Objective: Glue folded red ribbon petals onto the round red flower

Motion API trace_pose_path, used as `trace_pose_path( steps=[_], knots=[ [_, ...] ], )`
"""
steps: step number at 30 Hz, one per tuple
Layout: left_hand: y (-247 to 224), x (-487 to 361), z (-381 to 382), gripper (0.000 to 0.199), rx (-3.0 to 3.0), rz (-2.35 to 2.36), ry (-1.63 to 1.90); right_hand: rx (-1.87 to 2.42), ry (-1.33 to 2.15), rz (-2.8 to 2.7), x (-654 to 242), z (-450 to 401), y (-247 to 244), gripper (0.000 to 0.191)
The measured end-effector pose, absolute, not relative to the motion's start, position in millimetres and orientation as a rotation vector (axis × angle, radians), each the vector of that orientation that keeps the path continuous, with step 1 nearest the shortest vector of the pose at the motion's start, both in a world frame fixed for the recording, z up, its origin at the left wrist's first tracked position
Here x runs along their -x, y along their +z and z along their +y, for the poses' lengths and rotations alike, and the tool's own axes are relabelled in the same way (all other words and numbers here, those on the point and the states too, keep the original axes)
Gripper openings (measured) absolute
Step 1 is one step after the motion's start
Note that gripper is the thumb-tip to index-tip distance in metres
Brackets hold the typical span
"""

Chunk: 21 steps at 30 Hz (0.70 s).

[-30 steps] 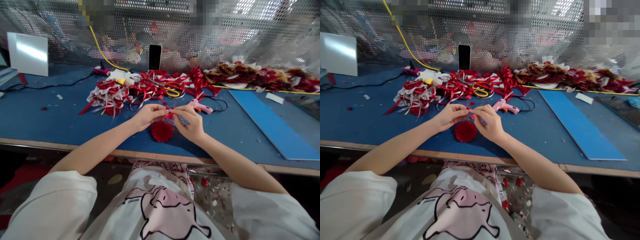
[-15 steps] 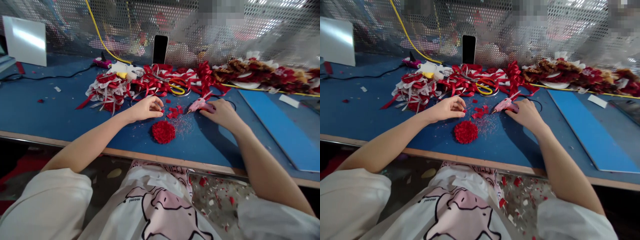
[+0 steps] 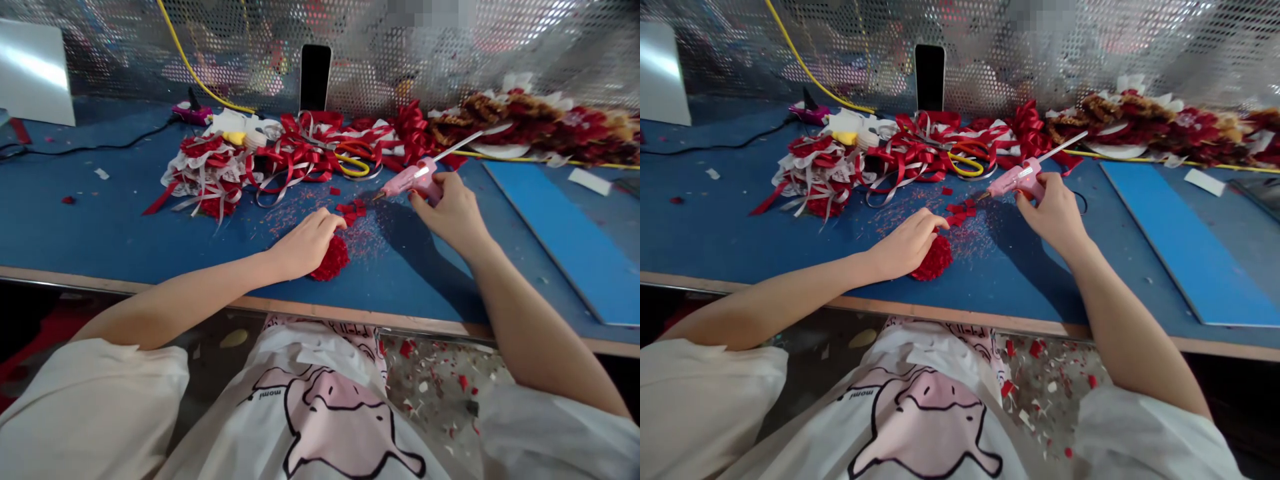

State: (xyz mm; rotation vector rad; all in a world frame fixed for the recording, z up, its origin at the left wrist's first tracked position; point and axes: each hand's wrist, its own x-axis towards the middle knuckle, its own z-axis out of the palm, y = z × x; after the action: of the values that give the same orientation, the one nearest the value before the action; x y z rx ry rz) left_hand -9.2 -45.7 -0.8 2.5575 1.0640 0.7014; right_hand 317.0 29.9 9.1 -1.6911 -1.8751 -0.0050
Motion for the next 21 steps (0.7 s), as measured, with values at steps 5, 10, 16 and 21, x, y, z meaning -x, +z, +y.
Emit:
trace_pose_path(
  steps=[5,10,16,21],
  knots=[
    [3.8,12.9,-36.2,0.034,-2.563,1.111,0.857,1.713,-0.013,-1.896,-315.1,30.3,8.1,0.036],
    [8.7,18.1,-24.0,0.029,-2.445,1.176,1.112,1.626,-0.037,-1.920,-307.2,28.0,5.0,0.034],
    [17.2,23.1,-12.2,0.026,-2.106,1.274,1.062,1.587,-0.072,-1.872,-288.3,12.0,9.9,0.035],
    [18.0,21.1,-9.0,0.022,-1.815,1.209,1.093,1.561,-0.102,-1.848,-280.5,4.3,9.2,0.031]
  ],
)
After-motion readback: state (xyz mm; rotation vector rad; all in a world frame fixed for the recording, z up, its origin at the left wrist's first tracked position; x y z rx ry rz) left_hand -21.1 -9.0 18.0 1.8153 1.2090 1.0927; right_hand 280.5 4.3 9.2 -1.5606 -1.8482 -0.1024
